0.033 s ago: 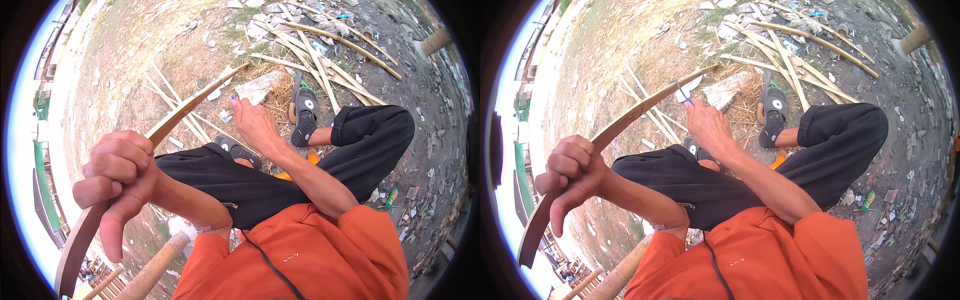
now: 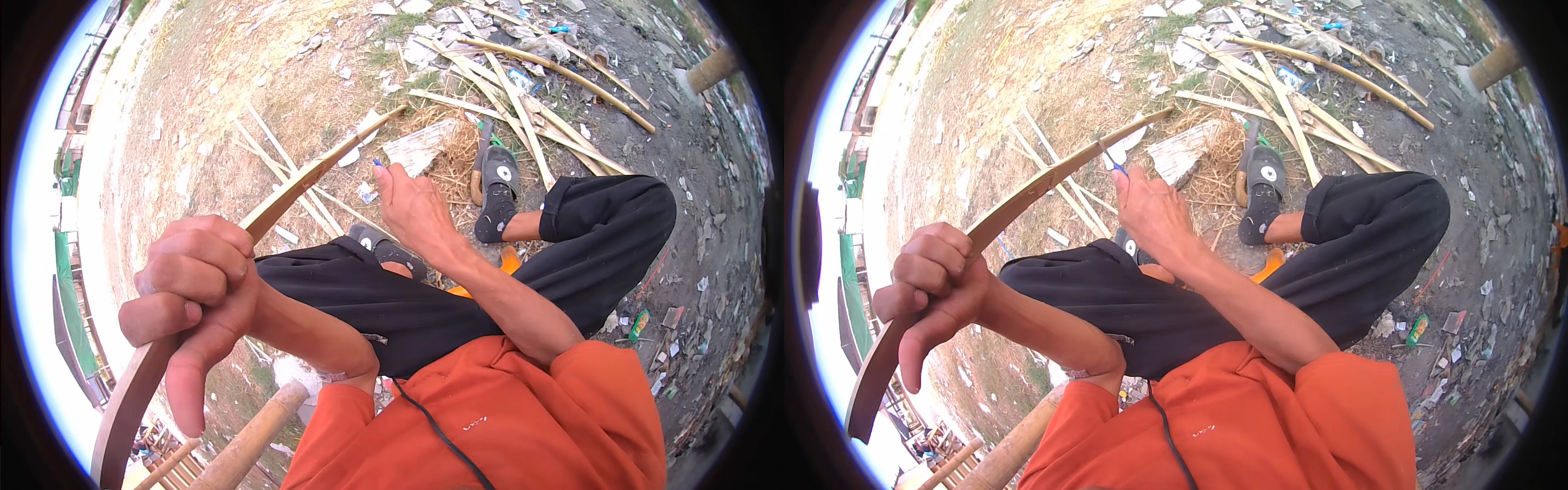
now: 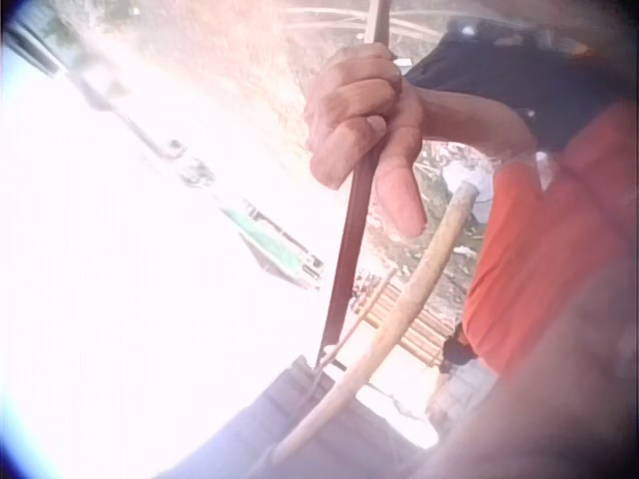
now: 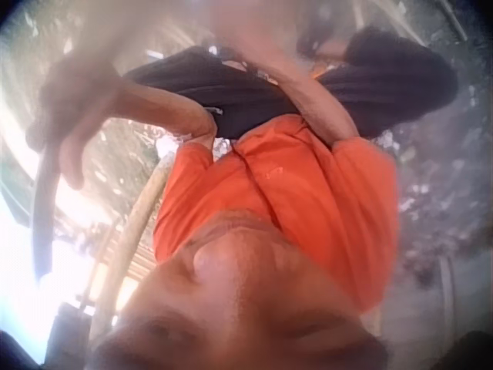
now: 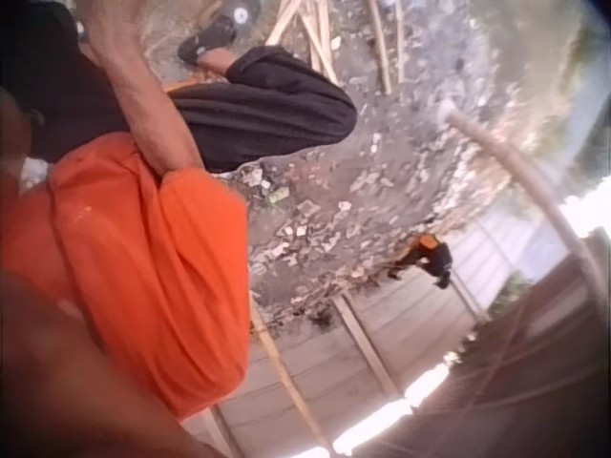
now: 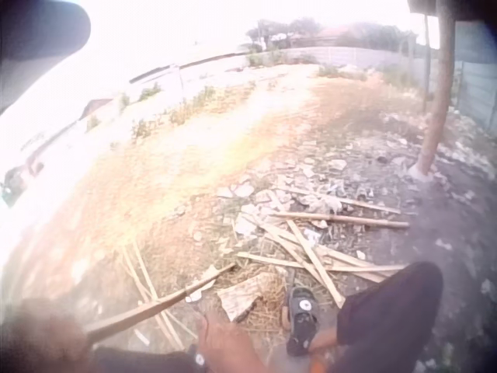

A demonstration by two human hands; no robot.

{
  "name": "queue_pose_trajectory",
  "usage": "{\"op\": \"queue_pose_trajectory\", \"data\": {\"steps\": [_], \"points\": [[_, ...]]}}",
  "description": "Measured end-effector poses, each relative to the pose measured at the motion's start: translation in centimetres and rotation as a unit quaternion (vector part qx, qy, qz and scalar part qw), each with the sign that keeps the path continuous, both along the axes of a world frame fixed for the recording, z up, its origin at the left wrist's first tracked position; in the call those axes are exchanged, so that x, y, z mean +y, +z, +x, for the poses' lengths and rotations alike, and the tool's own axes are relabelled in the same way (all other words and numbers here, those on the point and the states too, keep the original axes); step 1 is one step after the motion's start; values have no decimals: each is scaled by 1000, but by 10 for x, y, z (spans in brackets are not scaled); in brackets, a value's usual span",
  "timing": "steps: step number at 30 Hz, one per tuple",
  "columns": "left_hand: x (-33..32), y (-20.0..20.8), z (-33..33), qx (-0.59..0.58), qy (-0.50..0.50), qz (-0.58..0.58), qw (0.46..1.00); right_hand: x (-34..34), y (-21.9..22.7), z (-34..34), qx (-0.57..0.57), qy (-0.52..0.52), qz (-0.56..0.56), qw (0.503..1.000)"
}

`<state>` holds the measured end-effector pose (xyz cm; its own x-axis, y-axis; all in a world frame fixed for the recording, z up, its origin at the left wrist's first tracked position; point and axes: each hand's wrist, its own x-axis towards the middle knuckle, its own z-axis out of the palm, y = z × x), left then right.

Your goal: The person sits cross-legged on a small stool and uses a blue utility knife to shave and shape a piece of bamboo. They hold the bamboo with their left hand and carefully scrape the surface with the knife in their right hand, creating thin shavings that fall to the ground.

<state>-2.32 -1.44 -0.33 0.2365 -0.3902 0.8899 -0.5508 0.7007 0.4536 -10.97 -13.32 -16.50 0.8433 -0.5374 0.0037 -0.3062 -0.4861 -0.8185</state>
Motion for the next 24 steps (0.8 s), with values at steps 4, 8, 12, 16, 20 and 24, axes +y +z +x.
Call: {"op": "queue_pose_trajectory", "data": {"steps": [4, 8, 12, 16, 20, 24], "points": [[-14, -4, 5, -6, -25, -19, 999, 0, 30, 3, -71, 15, 75, 995], [-1, -1, 6, 11, -3, -15, 1000, -1, 27, 10, -70, 27, 80, 994], [-1, -2, 7, 10, -13, -19, 1000, 4, 32, 7, -73, 30, 57, 995], [-6, -7, 14, 17, -40, -31, 999, -26, -27, 13, -11, -10, 21, 1000], [-4, -2, 2, 13, -16, -24, 999, -6, 17, 7, -62, 47, 57, 995], [1, 2, 20, -45, -11, 8, 999, -31, -27, 30, 2, 16, 26, 1000]]}}
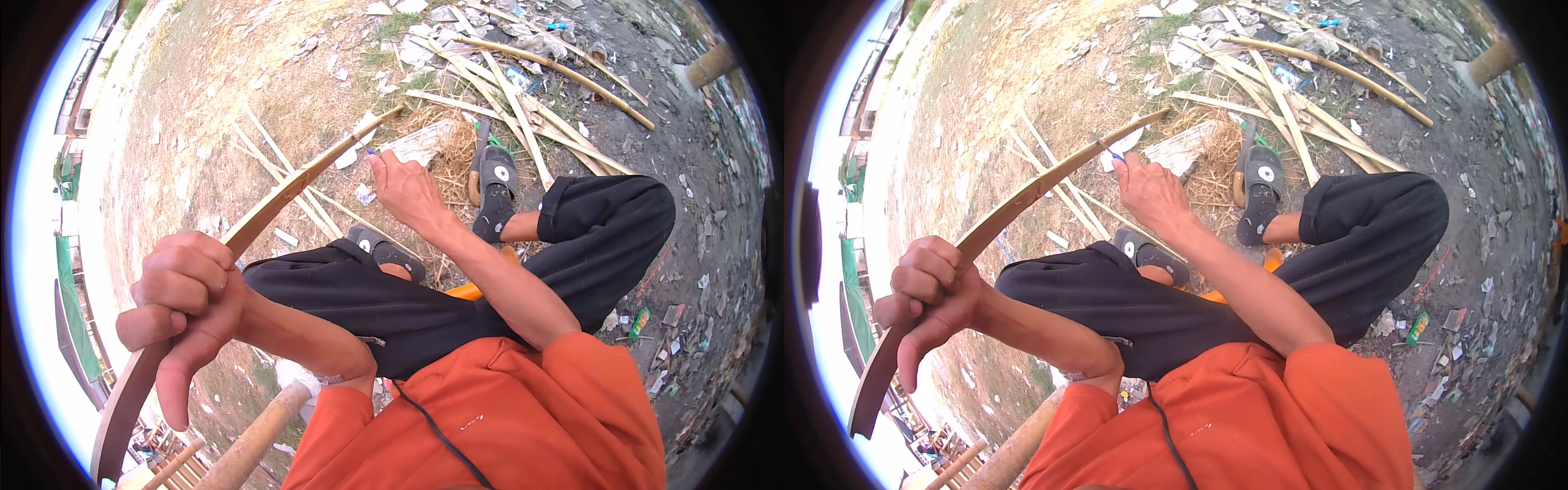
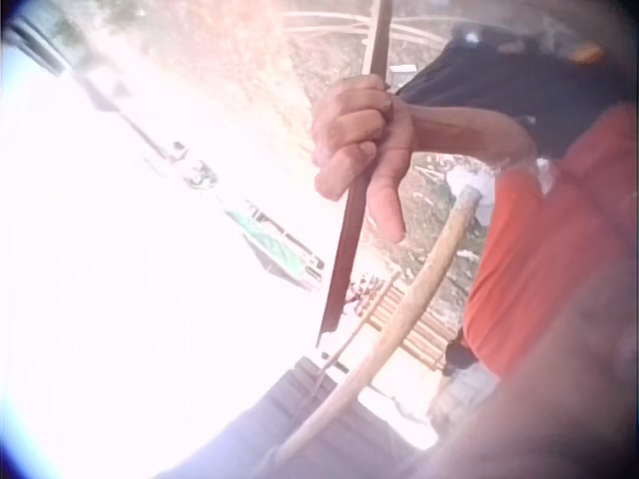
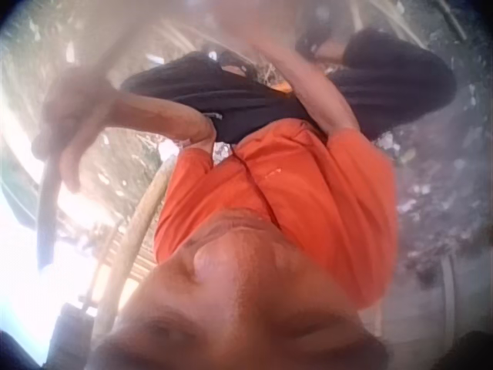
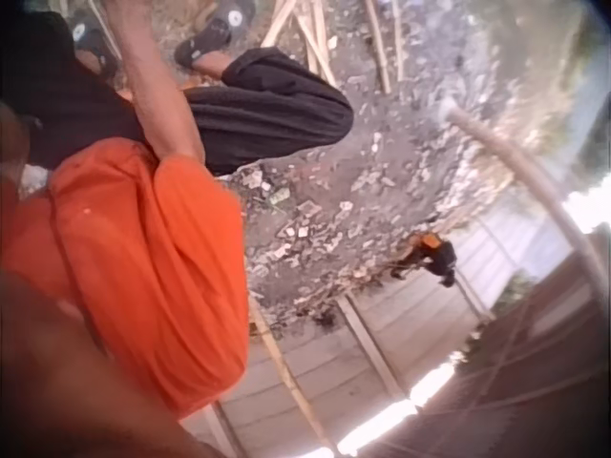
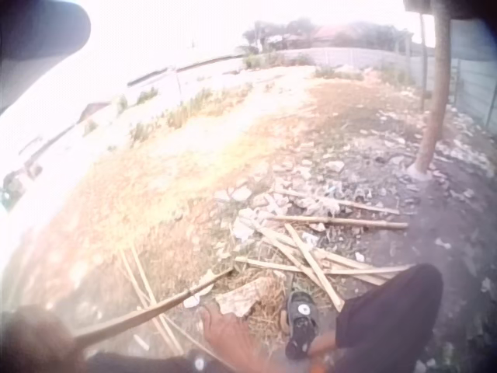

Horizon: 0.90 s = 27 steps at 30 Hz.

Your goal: The person sits cross-legged on a small stool and uses a blue utility knife to shave and shape a piece of bamboo. They hold the bamboo with their left hand and carefully scrape the surface with the knife in their right hand, creating thin shavings that fall to the ground.

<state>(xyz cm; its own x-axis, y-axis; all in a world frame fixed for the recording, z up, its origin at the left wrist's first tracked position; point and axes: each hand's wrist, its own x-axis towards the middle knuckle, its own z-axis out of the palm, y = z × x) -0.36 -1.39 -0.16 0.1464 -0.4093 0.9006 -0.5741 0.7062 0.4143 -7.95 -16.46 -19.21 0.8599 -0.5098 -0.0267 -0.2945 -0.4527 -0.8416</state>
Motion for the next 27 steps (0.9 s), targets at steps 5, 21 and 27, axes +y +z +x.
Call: {"op": "queue_pose_trajectory", "data": {"steps": [5, 21, 27], "points": [[9, -6, -2, 20, 24, -6, 1000, 10, 14, -5, 0, 33, -6, 999], [13, -3, -1, 32, 51, -22, 998, -17, -48, 30, 85, 30, -28, 996], [10, -5, 2, 45, 50, -35, 997, -58, -124, 50, 95, 12, -144, 985]]}}
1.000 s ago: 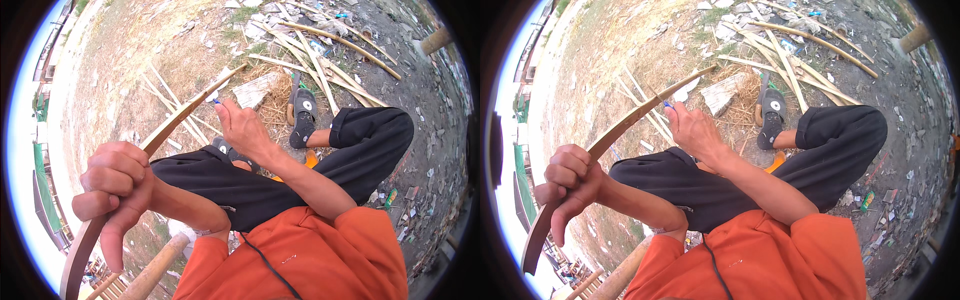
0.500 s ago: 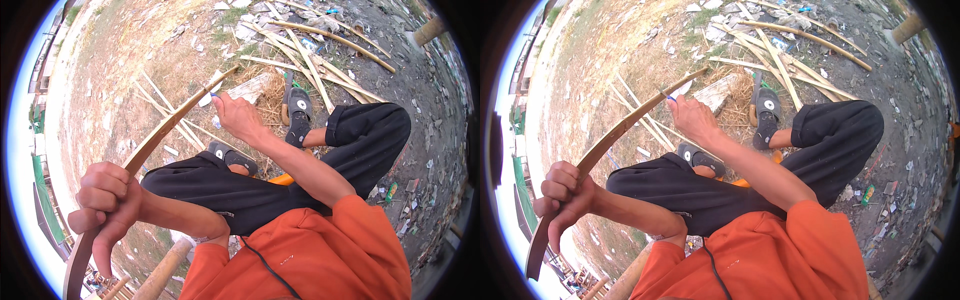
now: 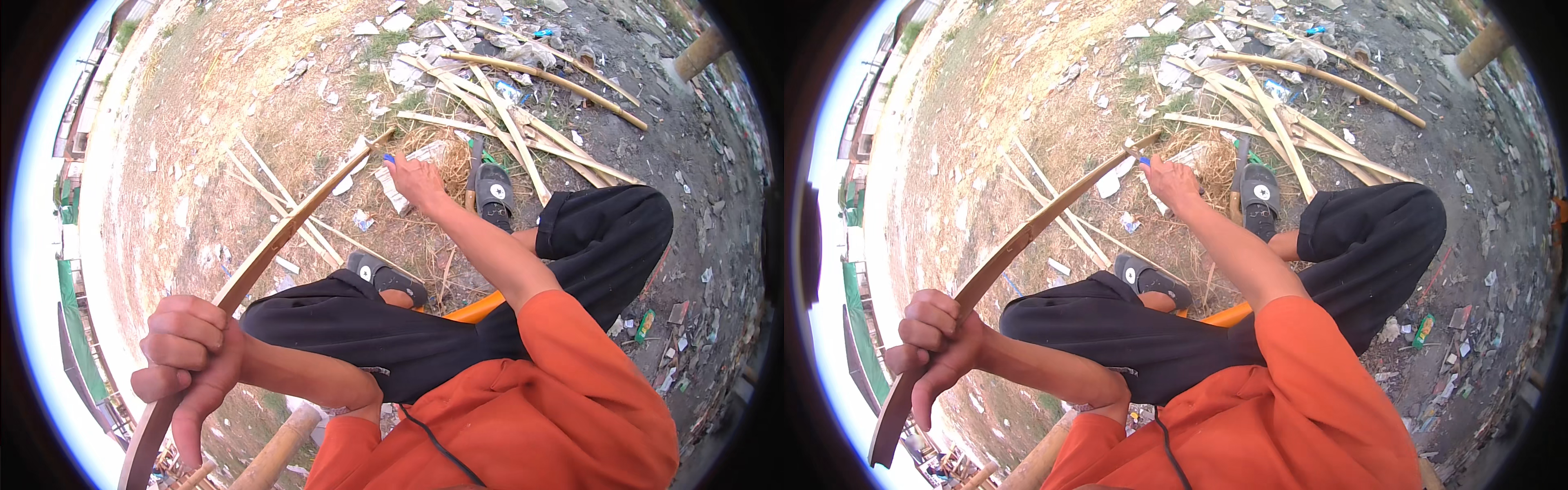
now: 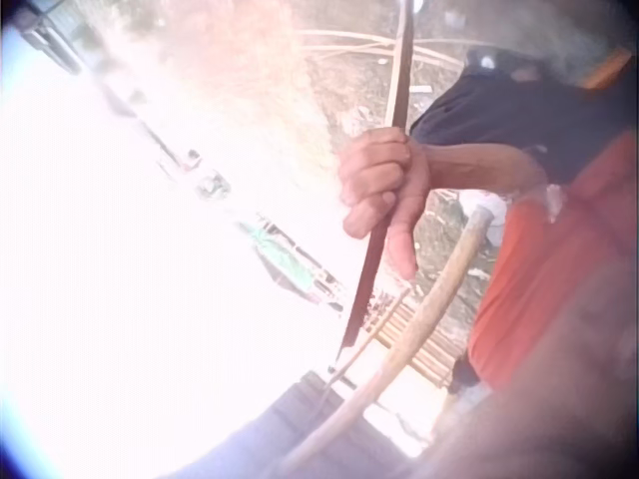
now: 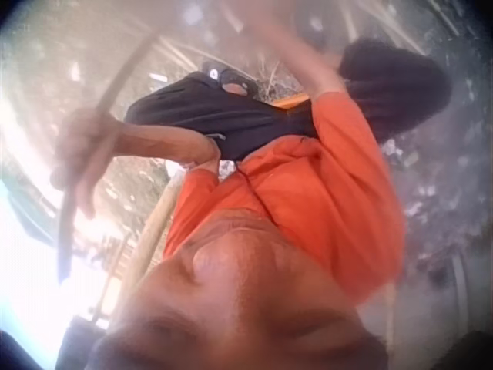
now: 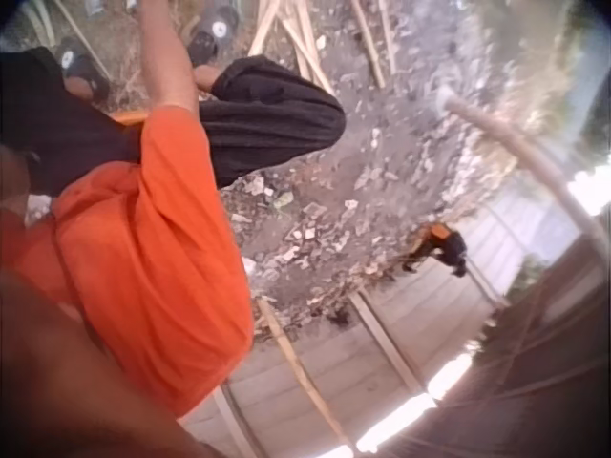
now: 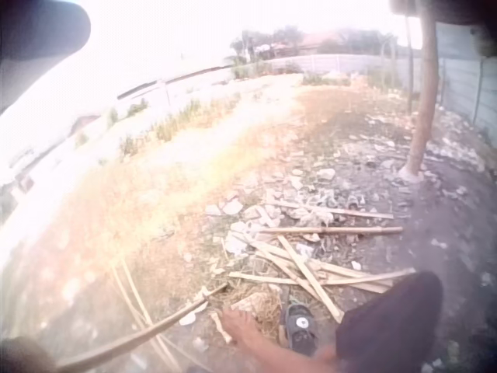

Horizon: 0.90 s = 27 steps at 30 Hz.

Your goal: The person sits cross-legged on a small stool and uses a blue utility knife to shave and shape a piece of bamboo. They hold the bamboo with their left hand and carefully scrape the surface with the knife in their right hand, creating thin shavings that fall to the ground.

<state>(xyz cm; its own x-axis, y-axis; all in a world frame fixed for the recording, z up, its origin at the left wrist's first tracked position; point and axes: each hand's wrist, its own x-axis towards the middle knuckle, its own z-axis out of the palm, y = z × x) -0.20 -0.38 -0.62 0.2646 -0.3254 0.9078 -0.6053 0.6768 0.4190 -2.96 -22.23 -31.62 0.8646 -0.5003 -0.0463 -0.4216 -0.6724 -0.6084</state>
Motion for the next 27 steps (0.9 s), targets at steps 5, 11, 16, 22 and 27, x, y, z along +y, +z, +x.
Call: {"op": "queue_pose_trajectory", "data": {"steps": [5, 11, 16, 22, 27], "points": [[14, -2, 2, 47, 67, -46, 996, -12, 14, 13, 0, 80, -115, 990], [6, -7, 4, 69, 36, -54, 996, -104, 25, 20, 10, 40, -326, 945], [8, -4, 4, 82, 60, -51, 994, -16, 123, -17, -104, -29, 128, 986], [-11, 4, -18, 129, 302, -63, 943, 95, 202, -64, -144, 54, 275, 949], [-18, 3, -22, 116, 343, -47, 931, 96, 199, -58, -140, 24, 197, 970]]}}
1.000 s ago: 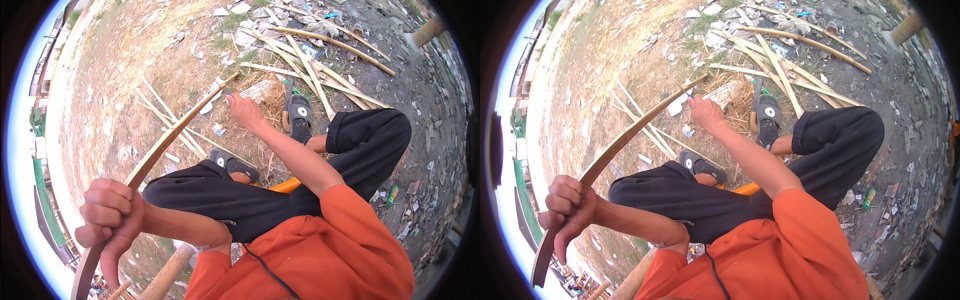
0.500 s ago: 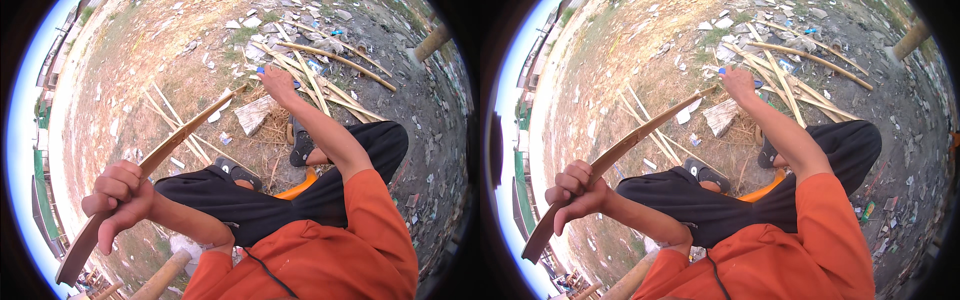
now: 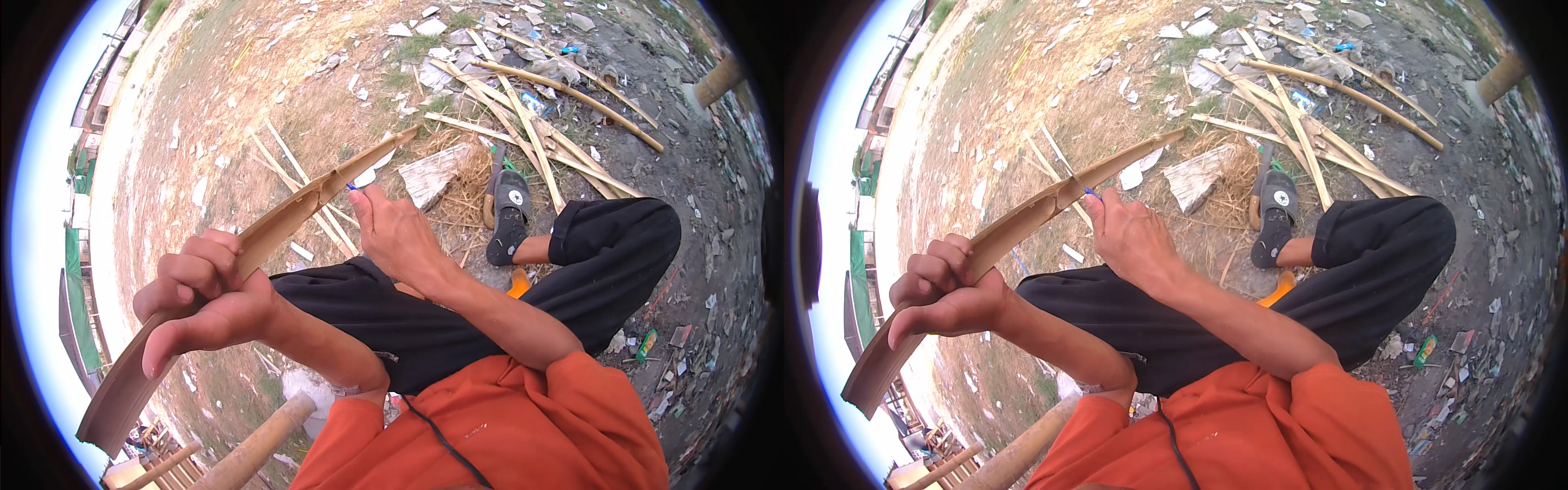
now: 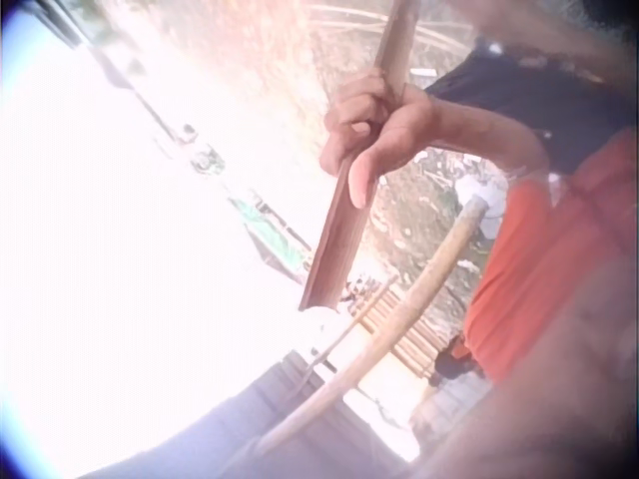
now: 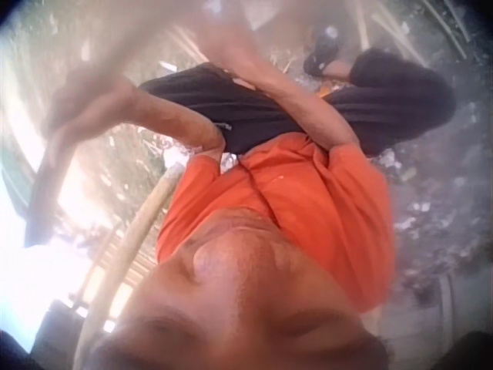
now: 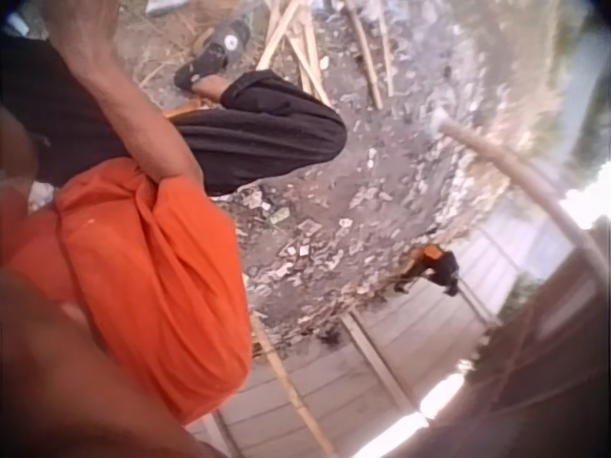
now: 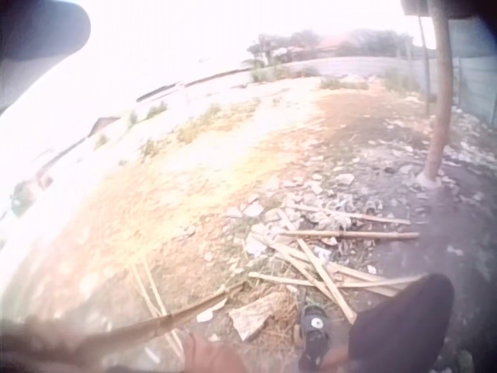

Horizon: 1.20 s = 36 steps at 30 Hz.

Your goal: The person sits cross-legged on a small stool and uses a blue utility knife to shave and shape a piece of bamboo. They hold the bamboo with their left hand and carefully scrape the surface with the knife in their right hand, creating thin shavings that fall to the ground.

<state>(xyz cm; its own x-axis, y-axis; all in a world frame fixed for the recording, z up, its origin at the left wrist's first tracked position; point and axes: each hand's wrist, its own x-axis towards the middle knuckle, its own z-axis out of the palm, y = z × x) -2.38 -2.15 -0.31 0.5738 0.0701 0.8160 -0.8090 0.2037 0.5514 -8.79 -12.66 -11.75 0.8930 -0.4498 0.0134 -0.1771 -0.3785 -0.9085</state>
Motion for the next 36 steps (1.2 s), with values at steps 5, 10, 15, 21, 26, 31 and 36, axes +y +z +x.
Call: {"op": "queue_pose_trajectory", "data": {"steps": [5, 10, 15, 21, 26, 31, 36], "points": [[-8, 2, -4, 11, 8, -16, 1000, 3, -1, -4, 24, -9, -50, 998], [-4, 2, -1, 3, 5, -12, 1000, -4, -6, 1, 35, -11, -35, 999], [0, -1, 1, -4, -50, -17, 999, -15, -40, 7, 43, -18, -55, 997], [1, -4, 1, -12, -104, -28, 994, -15, -40, 8, 7, -27, -80, 996], [2, -3, 6, 0, -33, -12, 999, -24, -63, 26, 7, -43, -115, 992], [-5, -2, 1, -2, -34, -20, 999, -23, -75, 30, 6, -48, -98, 994], [6, 0, 11, 17, -12, -24, 999, -19, -66, 34, 37, -36, -125, 991]]}}
